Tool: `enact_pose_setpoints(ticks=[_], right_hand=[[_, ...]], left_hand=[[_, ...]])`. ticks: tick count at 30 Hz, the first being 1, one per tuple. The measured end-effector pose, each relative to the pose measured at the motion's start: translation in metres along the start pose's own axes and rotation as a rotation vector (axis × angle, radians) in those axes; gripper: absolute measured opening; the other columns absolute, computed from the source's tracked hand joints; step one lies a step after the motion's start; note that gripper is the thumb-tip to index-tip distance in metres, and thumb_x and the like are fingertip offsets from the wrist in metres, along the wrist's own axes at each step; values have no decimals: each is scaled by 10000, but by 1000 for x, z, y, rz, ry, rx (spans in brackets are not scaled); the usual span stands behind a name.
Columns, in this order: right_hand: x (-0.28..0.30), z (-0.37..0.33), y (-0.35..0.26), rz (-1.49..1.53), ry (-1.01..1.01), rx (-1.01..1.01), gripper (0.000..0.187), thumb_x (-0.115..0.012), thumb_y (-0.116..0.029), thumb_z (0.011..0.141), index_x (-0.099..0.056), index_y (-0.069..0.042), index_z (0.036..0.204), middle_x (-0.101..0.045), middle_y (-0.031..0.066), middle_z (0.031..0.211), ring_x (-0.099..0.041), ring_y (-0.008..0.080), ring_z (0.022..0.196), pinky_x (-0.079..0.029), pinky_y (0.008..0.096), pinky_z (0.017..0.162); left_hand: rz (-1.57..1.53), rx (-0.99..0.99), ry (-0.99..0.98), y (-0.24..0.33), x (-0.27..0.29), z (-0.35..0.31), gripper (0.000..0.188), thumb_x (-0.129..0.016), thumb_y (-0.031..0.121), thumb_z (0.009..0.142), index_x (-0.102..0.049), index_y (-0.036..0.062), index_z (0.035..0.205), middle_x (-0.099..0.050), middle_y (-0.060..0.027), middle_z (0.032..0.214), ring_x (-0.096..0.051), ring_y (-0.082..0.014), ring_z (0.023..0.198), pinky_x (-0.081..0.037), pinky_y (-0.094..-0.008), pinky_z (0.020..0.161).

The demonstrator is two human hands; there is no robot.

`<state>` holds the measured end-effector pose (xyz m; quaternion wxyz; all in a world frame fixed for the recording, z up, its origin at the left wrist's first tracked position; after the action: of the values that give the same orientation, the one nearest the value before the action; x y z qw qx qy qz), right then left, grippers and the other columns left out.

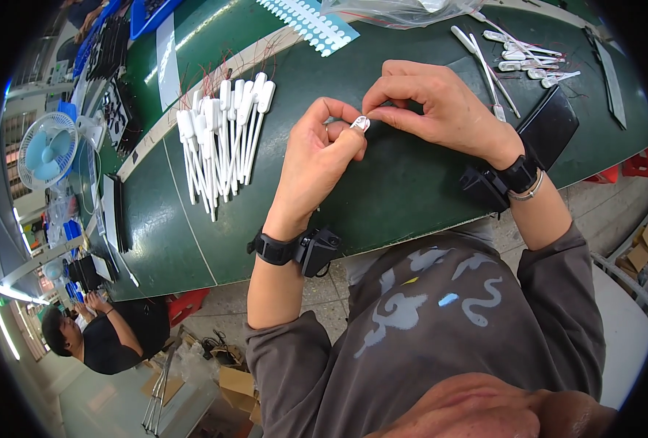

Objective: The person assembles a light fixture by hand, threading a wire through a white plastic housing, fitting a small circuit board into it, and pressing a cover over the components.

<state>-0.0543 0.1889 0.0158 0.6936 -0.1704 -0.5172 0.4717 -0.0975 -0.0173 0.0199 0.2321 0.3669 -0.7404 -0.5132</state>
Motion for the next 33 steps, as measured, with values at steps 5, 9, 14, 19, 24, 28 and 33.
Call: enact_pose_setpoints(ticks=[5,9,14,19,24,28,33], right_hand=[[1,-1,2,25,-6,9,84,-725,-39,887,-710,-36,970,-587,50,818,-568,178,708,-430,295,607],[5,0,-1,48,-49,-64,78,-716,-40,898,-708,-25,974,-602,53,831,-580,179,718,-441,300,621],[5,-1,1,80,-61,-90,78,-709,-46,909,-702,-8,977,-629,58,853,-594,176,737,-450,301,632],[5,0,0,76,-72,-118,83,-705,-49,914,-696,5,976,-642,64,860,-601,176,748,-458,296,645],[6,-1,0,84,-69,-125,87,-703,-50,915,-691,12,975,-642,66,858,-602,175,750,-462,295,654],[6,-1,0,84,-83,-136,87,-704,-46,914,-689,15,975,-641,68,862,-601,171,753,-463,293,655],[4,-1,1,102,-66,-123,84,-704,-39,913,-689,16,974,-638,68,864,-601,169,755,-463,292,655]], left_hand=[[15,1,-6,1,0,0,161,-630,111,940,-572,27,1065,-669,-16,751,-491,-13,638,-346,-202,566],[-1,-19,-5,2,-1,0,151,-629,98,940,-571,28,1062,-699,-37,783,-503,-7,645,-358,-194,572],[-34,-46,-22,1,-1,0,141,-635,81,951,-567,26,1062,-714,-49,815,-524,-7,663,-372,-186,584],[-41,-80,-18,0,-3,0,136,-642,73,970,-557,14,1057,-715,-59,837,-597,-30,728,-416,-183,618],[-22,-110,-2,1,-6,-1,135,-643,70,980,-548,2,1048,-712,-69,843,-657,-55,807,-460,-183,663],[13,-110,24,3,-8,-2,144,-648,72,975,-544,0,1042,-707,-68,848,-661,-59,806,-475,-189,672],[34,-98,31,2,-7,-1,158,-654,78,969,-541,-3,1043,-702,-70,864,-665,-67,799,-488,-196,670]])
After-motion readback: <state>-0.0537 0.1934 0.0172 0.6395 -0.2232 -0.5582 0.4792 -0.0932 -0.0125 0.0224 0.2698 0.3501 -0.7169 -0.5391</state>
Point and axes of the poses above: each hand's wrist, its own z-axis towards the middle knuckle, its own x-axis out of the back of the hand, y = z × x, the point moved 1 cm from there along z, towards the middle knuckle
